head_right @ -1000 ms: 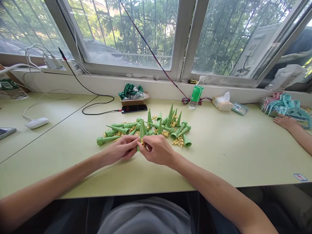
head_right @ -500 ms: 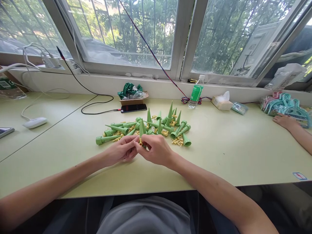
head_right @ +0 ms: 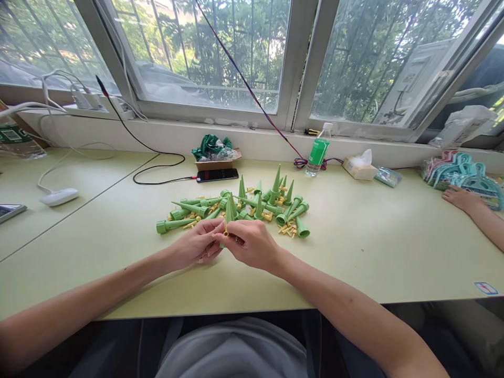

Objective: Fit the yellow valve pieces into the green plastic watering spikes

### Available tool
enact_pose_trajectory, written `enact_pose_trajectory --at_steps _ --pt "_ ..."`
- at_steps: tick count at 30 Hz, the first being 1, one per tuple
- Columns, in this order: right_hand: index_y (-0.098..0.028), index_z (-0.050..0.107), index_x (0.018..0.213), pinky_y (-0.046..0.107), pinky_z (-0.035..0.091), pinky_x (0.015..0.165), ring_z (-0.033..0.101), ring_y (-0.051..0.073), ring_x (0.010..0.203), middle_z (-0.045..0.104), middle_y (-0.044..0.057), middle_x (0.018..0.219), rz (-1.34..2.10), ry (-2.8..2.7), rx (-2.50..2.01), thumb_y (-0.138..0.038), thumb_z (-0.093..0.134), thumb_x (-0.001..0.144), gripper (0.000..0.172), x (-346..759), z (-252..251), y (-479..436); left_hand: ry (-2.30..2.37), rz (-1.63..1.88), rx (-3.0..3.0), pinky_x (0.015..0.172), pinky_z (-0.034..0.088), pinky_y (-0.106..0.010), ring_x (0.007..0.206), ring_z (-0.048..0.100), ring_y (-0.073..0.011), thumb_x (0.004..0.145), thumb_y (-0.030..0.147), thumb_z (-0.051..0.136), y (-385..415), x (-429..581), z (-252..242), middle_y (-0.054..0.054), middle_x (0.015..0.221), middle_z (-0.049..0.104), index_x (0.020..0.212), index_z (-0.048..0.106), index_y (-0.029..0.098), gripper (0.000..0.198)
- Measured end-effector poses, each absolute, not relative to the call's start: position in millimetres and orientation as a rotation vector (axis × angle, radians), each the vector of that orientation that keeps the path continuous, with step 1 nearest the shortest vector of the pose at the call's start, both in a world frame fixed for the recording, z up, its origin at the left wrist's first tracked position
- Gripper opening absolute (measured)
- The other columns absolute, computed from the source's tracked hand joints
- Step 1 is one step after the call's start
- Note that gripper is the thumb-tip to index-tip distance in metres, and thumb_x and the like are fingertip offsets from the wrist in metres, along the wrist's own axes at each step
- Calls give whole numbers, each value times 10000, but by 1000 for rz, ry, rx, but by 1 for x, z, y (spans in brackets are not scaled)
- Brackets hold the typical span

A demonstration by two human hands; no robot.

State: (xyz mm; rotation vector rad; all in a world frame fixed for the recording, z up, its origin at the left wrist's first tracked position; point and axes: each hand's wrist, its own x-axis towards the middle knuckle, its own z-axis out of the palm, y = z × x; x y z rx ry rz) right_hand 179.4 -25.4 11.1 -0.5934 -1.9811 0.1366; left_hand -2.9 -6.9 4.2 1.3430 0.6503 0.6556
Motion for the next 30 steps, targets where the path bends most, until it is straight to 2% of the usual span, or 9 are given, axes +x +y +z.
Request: enact_pose_trajectory --at_steps 15,21,27,30 --pt "-203 369 608 211 264 479 292 79 480 361 -56 523 73 -1979 -613 -337 503 1028 461 179 8 -25 665 692 1305 353 170 -180 309 247 -26 866 613 635 -13 2 11 99 392 363 695 452 186 495" --pt "-206 381 614 216 266 480 303 83 479 388 -50 527 22 -2018 -671 -363 476 1039 463 179 8 -25 654 697 1297 362 173 -190 318 250 -31 864 596 647 -14 3 11 95 406 374 696 431 191 488" --pt "-209 395 641 216 256 475 298 83 478 372 -60 525 77 -2027 -668 -390 488 1029 438 182 9 -23 720 732 1459 390 190 -200 349 250 -42 943 591 528 -11 -1 11 86 420 374 772 527 181 444" --pt "-210 367 628 220 249 475 282 80 471 351 -66 515 104 -2041 -737 -429 492 1021 467 184 8 -20 808 813 1572 392 203 -198 382 267 -51 937 581 542 -11 -2 17 82 451 375 808 549 178 424"
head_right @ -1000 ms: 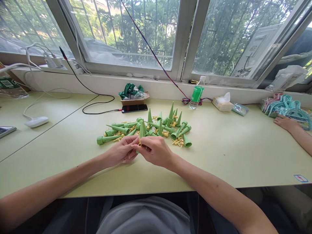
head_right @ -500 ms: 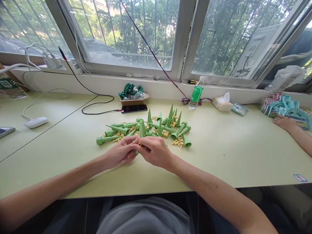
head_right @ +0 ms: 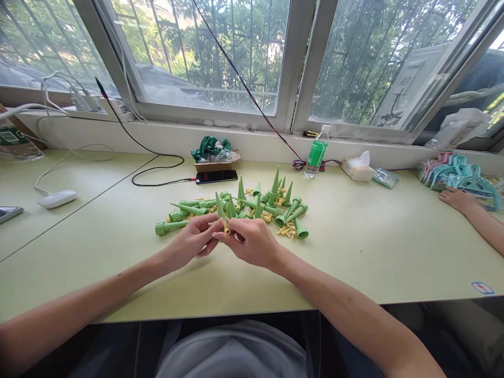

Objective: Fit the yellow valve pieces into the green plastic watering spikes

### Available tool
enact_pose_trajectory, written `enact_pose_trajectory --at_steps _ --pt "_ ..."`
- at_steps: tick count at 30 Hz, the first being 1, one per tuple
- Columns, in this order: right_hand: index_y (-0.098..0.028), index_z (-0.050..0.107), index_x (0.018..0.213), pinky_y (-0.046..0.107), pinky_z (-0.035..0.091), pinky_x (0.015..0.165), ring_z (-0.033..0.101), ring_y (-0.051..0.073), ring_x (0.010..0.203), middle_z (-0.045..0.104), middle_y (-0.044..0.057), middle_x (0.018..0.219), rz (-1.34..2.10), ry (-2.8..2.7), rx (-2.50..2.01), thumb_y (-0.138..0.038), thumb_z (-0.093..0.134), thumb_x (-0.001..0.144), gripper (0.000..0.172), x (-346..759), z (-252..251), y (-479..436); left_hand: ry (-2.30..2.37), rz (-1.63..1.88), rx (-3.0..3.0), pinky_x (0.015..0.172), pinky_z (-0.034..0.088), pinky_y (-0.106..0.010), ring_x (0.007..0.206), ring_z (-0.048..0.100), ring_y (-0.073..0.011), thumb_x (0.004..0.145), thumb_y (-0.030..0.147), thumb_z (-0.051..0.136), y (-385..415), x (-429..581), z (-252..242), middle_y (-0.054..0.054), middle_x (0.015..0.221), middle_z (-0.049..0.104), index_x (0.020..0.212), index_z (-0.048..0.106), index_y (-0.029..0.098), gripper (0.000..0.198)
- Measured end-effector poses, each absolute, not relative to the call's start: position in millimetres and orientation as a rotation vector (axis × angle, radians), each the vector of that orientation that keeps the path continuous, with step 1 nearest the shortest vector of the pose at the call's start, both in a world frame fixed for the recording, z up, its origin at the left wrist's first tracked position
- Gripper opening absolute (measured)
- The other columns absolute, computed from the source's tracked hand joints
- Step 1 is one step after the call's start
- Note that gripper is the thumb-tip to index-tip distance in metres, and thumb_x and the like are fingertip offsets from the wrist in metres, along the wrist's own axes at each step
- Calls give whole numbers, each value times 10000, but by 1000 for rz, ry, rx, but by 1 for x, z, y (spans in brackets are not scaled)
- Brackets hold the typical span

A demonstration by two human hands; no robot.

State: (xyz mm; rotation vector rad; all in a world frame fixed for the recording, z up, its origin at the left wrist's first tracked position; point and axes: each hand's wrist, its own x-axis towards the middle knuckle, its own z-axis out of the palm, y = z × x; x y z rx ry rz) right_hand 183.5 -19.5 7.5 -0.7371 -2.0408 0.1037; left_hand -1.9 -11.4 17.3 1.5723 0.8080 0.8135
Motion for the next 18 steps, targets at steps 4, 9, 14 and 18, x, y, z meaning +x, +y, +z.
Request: enact_pose_trajectory --at_steps 4,9,14,18 --pt "-210 303 608 226 238 482 253 81 475 294 -68 517 163 -2006 -764 -434 458 1030 502 188 9 -14 962 998 1746 425 248 -213 437 330 -68 926 538 573 -14 -1 24 67 494 373 720 501 180 419" --pt "-205 333 589 237 250 491 291 80 460 331 -51 507 99 -1877 -836 -435 357 1062 526 201 18 -6 1111 1096 2042 484 234 -241 495 283 -81 900 453 622 -15 1 20 62 523 318 613 397 186 451" --pt "-194 457 607 244 265 497 332 88 444 357 -50 479 -36 -1703 -984 -459 376 1055 526 213 22 5 1199 981 2232 510 258 -237 480 266 -78 894 418 607 -16 3 15 75 480 343 606 407 184 421" --pt "-198 458 609 252 255 491 316 90 423 349 -56 461 -89 -1633 -1061 -455 384 1051 516 216 19 10 1281 855 2309 526 280 -235 478 309 -85 895 411 589 -14 2 10 69 494 390 617 406 188 400"
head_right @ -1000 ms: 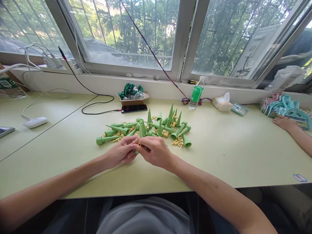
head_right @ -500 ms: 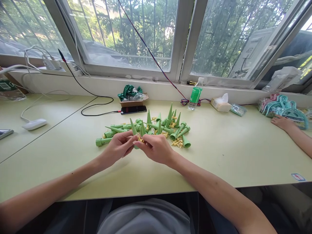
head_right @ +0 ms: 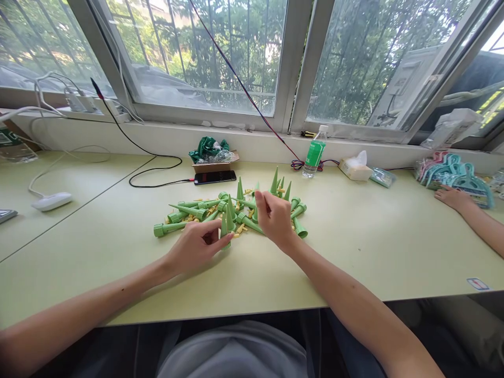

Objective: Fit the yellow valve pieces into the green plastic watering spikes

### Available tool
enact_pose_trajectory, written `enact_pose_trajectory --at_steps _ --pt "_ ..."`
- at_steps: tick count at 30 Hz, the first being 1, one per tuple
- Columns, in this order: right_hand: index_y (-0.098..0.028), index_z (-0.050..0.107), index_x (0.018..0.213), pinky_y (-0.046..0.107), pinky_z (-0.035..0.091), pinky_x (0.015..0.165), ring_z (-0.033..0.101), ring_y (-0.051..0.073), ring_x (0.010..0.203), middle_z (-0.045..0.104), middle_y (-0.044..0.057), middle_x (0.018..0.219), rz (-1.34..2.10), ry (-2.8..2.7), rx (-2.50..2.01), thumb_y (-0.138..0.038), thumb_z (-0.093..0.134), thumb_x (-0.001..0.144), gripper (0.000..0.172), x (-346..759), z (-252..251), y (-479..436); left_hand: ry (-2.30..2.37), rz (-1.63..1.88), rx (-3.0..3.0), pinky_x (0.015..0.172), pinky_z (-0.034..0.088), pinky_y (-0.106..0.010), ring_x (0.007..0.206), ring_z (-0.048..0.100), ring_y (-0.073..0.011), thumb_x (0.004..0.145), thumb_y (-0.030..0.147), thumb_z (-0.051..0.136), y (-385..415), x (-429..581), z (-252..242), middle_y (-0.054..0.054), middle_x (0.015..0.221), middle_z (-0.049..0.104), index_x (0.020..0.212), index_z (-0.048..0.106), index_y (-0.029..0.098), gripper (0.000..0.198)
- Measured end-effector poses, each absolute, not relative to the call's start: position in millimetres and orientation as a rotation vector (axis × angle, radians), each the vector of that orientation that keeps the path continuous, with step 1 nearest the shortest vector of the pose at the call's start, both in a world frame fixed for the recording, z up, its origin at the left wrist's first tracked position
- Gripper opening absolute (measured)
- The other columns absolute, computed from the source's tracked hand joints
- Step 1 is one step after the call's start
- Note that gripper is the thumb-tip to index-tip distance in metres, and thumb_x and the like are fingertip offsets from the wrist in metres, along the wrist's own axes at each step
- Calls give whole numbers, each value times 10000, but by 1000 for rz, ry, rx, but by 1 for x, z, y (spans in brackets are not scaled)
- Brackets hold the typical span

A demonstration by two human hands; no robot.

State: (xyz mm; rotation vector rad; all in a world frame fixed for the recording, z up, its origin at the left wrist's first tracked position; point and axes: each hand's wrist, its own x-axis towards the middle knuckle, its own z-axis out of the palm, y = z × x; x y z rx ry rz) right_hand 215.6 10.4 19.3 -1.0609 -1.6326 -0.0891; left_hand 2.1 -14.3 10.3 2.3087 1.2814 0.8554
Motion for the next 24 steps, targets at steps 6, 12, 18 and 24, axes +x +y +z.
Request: enact_pose_trajectory --at_steps 6,12,18,24 --pt "-208 408 618 237 286 497 339 95 450 379 -51 492 -43 -1704 -1072 -437 429 1034 475 213 15 13 1325 789 2391 545 280 -249 483 365 -107 913 396 563 -8 -1 7 53 527 471 653 392 201 367" --pt "-199 486 682 227 306 521 384 99 484 447 -43 538 -12 -1793 -1095 -367 472 1014 373 211 12 11 1368 814 2355 563 297 -252 502 399 -114 921 401 568 -6 -1 7 42 567 531 675 412 201 353" --pt "-204 485 681 229 314 508 377 100 468 430 -46 527 -30 -1733 -1068 -369 469 1012 370 214 15 12 1366 826 2346 555 304 -255 500 411 -112 907 452 595 -5 -1 7 43 559 531 655 401 200 406" --pt "-210 426 637 238 287 503 299 99 458 337 -60 500 -167 -1594 -1118 -427 445 1019 439 224 23 16 1392 834 2298 530 319 -247 504 463 -120 883 489 617 -8 -1 8 44 570 543 707 469 201 369"
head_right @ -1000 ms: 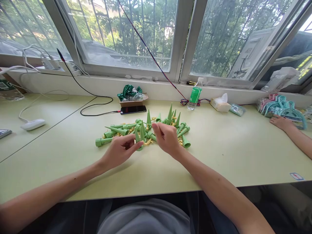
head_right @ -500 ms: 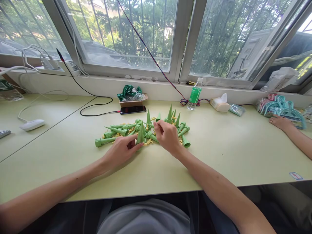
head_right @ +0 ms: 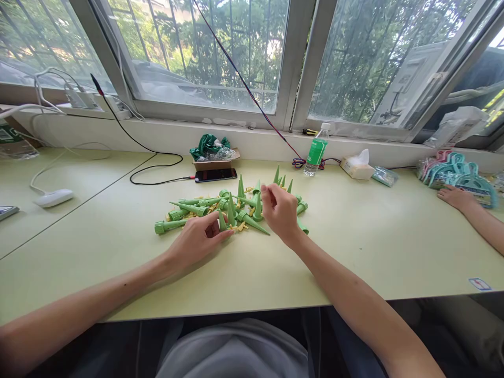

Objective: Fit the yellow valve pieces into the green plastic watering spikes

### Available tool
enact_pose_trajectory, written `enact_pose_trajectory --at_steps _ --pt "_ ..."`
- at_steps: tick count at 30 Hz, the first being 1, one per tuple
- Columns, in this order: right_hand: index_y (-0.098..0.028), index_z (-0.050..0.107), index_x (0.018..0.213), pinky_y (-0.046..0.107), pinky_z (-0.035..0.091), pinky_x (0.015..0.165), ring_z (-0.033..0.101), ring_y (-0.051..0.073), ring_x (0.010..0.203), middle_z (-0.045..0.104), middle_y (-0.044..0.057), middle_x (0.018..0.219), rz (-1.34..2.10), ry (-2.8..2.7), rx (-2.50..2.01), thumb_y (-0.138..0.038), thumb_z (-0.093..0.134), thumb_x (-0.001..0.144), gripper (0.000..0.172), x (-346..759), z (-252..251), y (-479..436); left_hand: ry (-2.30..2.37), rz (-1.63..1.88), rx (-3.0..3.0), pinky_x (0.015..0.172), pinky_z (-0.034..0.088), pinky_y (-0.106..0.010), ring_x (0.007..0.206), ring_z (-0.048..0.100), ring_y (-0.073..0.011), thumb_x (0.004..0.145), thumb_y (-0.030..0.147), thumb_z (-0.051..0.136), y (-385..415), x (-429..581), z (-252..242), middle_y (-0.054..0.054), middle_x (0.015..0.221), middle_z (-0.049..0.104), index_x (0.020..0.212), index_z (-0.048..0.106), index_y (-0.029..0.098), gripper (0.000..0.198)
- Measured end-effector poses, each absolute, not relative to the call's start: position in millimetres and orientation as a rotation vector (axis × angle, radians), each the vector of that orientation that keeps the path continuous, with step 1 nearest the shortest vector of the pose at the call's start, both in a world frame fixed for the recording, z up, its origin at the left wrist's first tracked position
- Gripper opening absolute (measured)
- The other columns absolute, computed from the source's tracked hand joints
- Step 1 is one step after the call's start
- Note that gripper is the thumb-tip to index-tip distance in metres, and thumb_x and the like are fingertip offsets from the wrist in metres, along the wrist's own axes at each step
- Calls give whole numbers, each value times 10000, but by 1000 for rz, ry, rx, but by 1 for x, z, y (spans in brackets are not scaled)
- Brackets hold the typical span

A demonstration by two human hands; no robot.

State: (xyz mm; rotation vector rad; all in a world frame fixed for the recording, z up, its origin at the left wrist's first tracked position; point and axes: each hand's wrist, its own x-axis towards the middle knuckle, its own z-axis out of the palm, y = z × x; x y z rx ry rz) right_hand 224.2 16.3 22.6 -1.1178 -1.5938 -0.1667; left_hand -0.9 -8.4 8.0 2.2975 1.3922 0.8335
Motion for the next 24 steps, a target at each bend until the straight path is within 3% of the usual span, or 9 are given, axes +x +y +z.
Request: enact_pose_trajectory --at_steps 3,6,10,14,18,21,24 --pt "-209 432 627 245 287 512 312 100 457 344 -57 492 -188 -1533 -1154 -444 428 1023 461 230 28 19 1367 930 2244 533 334 -236 506 456 -115 875 478 641 -12 0 11 69 586 538 913 531 211 291" --pt "-200 484 637 255 282 522 349 106 455 376 -47 487 -191 -1525 -1185 -439 418 1026 462 236 32 22 1270 1148 2135 515 330 -214 473 384 -95 871 415 666 -15 2 13 110 554 462 1017 469 230 308" --pt "-200 461 601 268 259 525 336 109 460 375 -40 481 -187 -1568 -1261 -414 414 1020 473 244 33 28 1044 1335 2170 482 316 -203 458 346 -85 910 329 613 -19 1 12 99 529 415 883 473 226 177" --pt "-207 387 567 278 246 534 295 115 476 369 -36 481 -140 -1708 -1384 -360 477 972 442 248 32 35 742 941 2536 516 314 -241 475 375 -93 941 296 546 -24 1 6 43 539 466 743 556 201 219" --pt "-204 407 567 275 266 551 370 127 515 459 -14 516 -14 -1796 -1540 -296 518 917 379 250 32 36 544 565 2701 544 293 -281 513 380 -116 969 300 492 -28 2 4 7 569 484 696 562 194 301" --pt "-201 378 543 277 262 552 380 130 544 465 -7 532 51 -1892 -1662 -234 527 880 370 253 38 33 531 574 2725 536 281 -283 507 368 -118 980 293 479 -27 2 5 15 562 457 685 531 195 315" --pt "-199 310 530 282 232 531 318 124 536 377 -21 513 195 -2143 -1766 -192 515 854 383 258 47 27 508 664 2751 516 267 -281 489 349 -111 976 270 485 -27 3 6 27 549 434 660 485 194 326"
